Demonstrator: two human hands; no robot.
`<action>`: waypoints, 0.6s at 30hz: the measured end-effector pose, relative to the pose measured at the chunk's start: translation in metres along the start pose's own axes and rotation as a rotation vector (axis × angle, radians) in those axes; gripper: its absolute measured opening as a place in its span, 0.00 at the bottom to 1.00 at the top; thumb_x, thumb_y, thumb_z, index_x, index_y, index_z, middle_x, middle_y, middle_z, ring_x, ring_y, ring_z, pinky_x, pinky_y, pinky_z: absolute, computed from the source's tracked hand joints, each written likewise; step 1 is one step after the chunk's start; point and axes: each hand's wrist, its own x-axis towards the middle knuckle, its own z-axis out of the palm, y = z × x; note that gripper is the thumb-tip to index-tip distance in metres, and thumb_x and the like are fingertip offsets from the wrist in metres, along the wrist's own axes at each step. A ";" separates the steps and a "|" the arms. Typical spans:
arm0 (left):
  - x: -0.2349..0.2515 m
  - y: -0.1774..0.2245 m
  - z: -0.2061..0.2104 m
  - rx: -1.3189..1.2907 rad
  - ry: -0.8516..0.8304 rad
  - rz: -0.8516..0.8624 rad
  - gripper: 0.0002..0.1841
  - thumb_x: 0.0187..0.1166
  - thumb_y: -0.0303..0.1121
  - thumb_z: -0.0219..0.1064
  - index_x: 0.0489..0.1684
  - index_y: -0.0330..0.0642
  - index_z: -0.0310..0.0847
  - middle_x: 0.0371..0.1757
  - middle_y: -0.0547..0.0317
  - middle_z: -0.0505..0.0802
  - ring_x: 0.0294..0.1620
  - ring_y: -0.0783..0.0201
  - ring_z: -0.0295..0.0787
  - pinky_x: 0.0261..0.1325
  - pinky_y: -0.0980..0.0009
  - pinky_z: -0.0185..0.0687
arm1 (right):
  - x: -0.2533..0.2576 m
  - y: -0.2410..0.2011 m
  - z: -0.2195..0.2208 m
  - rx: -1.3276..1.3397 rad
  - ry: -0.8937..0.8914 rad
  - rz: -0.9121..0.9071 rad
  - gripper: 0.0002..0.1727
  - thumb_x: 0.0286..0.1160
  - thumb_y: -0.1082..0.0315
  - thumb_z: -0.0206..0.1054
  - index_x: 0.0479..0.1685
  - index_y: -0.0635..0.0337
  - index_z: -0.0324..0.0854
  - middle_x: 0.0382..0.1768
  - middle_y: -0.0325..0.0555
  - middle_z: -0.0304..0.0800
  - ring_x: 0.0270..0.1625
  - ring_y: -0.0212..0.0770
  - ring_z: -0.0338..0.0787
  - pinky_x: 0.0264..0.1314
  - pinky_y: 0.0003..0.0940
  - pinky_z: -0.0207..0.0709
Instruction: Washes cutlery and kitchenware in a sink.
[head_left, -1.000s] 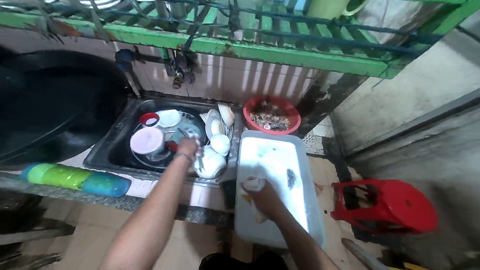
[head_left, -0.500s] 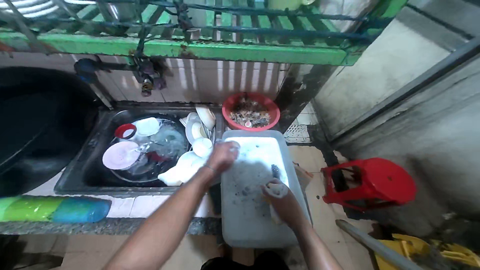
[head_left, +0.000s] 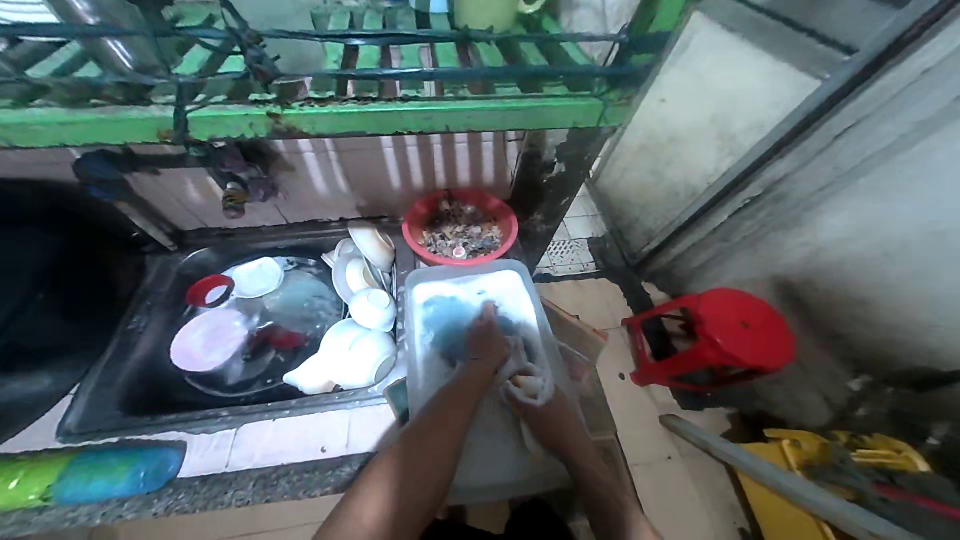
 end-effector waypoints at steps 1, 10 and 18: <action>-0.001 -0.001 -0.005 -0.030 -0.018 -0.026 0.47 0.72 0.36 0.76 0.94 0.47 0.51 0.69 0.33 0.86 0.65 0.36 0.88 0.66 0.39 0.83 | 0.002 0.001 0.000 -0.006 0.000 -0.020 0.25 0.80 0.52 0.71 0.68 0.58 0.81 0.57 0.52 0.91 0.62 0.44 0.90 0.70 0.45 0.80; 0.000 -0.022 -0.029 -0.452 -0.348 -0.120 0.18 0.83 0.39 0.69 0.56 0.30 0.84 0.45 0.45 0.91 0.46 0.55 0.88 0.55 0.55 0.83 | 0.008 0.003 0.001 -0.022 -0.014 -0.024 0.26 0.80 0.51 0.72 0.69 0.59 0.80 0.55 0.54 0.91 0.59 0.49 0.90 0.68 0.52 0.81; -0.002 -0.020 -0.050 -0.810 0.039 0.155 0.17 0.92 0.39 0.55 0.47 0.34 0.84 0.21 0.62 0.83 0.21 0.68 0.81 0.35 0.67 0.84 | 0.010 0.008 0.002 -0.084 -0.094 -0.036 0.24 0.81 0.49 0.70 0.66 0.56 0.81 0.51 0.52 0.92 0.55 0.48 0.91 0.63 0.53 0.82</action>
